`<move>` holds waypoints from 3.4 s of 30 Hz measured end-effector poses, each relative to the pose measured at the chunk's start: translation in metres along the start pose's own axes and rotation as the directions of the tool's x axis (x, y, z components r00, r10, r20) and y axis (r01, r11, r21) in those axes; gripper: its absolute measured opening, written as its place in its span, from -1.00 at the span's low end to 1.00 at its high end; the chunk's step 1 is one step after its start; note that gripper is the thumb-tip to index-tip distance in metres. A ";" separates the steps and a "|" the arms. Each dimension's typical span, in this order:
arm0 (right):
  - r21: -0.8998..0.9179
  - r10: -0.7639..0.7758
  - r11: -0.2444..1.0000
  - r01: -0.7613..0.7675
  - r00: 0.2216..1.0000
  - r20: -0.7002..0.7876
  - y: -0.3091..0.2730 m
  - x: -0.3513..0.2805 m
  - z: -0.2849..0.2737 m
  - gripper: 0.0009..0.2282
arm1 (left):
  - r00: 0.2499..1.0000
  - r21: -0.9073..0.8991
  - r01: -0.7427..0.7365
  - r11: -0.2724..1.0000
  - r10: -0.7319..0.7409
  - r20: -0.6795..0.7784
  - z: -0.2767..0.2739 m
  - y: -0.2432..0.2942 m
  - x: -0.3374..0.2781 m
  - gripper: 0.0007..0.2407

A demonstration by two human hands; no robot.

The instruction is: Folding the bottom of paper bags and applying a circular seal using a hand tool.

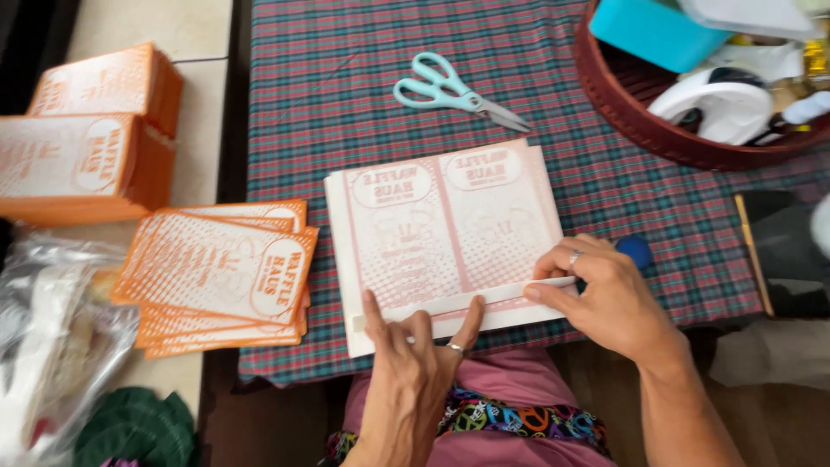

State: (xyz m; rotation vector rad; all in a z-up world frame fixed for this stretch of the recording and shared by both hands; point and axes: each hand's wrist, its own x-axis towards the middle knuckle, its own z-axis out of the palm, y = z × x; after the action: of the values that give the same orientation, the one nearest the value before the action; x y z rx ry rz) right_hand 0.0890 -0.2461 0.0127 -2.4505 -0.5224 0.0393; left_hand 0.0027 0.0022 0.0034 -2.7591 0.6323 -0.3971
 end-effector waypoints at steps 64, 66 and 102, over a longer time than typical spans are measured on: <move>0.006 -0.349 0.934 0.357 0.917 -0.194 -0.052 -0.011 0.018 -0.70 | 0.992 -0.046 0.087 0.995 -0.091 -0.089 0.009 0.008 0.001 -0.35; -0.048 -0.339 0.940 0.338 0.910 -0.240 -0.047 -0.013 0.020 -0.74 | 0.988 -0.101 0.094 0.990 -0.105 -0.113 0.012 0.010 -0.002 -0.37; -0.067 0.025 0.995 -0.077 0.819 -0.573 0.020 -0.037 -0.007 -0.79 | 0.992 -0.023 0.113 0.993 -0.114 -0.056 0.010 0.010 -0.004 -0.31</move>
State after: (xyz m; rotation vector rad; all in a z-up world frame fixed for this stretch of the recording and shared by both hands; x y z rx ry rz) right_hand 0.0633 -0.2781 0.0033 -2.3918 -0.1871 -0.6960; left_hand -0.0016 -0.0023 -0.0098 -2.8196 0.4964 -0.4983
